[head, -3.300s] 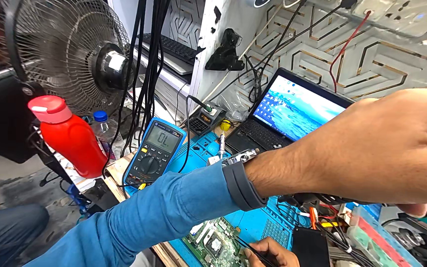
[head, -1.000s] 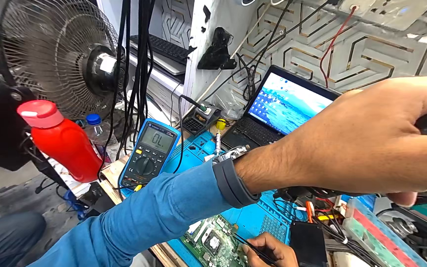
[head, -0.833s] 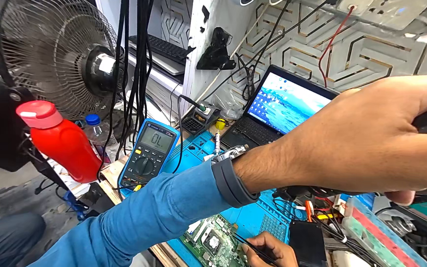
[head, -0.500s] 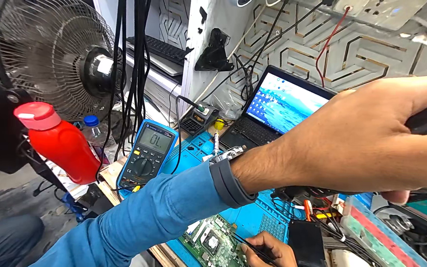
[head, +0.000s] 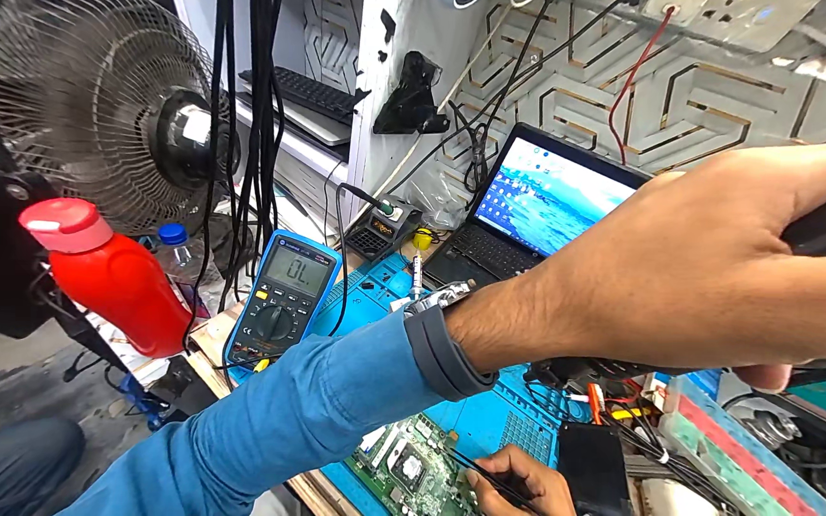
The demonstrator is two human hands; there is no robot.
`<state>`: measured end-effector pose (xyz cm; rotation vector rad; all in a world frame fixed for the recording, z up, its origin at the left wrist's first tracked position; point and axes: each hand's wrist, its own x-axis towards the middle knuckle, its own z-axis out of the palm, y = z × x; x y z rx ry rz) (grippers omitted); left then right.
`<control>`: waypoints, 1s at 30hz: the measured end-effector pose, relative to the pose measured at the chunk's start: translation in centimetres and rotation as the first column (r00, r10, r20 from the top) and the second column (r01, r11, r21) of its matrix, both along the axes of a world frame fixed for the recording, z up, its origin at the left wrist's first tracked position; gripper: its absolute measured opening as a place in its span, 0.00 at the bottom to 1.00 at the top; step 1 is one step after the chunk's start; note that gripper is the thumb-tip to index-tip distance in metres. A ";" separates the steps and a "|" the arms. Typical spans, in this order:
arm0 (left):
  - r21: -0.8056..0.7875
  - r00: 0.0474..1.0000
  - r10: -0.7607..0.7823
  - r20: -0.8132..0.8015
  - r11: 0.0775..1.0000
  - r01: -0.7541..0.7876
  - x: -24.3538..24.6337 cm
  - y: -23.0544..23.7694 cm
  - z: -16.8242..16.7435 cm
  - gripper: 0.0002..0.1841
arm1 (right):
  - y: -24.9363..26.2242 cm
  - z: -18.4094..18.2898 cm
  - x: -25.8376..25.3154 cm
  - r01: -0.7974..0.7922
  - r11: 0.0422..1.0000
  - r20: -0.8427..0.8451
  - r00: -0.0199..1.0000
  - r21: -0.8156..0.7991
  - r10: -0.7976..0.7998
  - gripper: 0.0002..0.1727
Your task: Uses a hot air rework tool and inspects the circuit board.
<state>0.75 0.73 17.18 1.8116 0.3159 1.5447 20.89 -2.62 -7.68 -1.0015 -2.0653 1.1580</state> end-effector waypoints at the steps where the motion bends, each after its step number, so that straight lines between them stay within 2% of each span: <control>1: 0.001 1.000 -0.003 0.002 1.000 0.003 0.0 0.0 0.0 0.09 | 0.0 0.0 0.0 -0.001 1.000 -0.001 1.000 -0.001 0.001 0.05; 30: -0.015 1.000 -0.024 0.006 1.000 0.024 0.2 0.0 0.0 0.08 | -0.1 0.1 0.0 0.015 1.000 0.021 1.000 -0.003 -0.015 0.05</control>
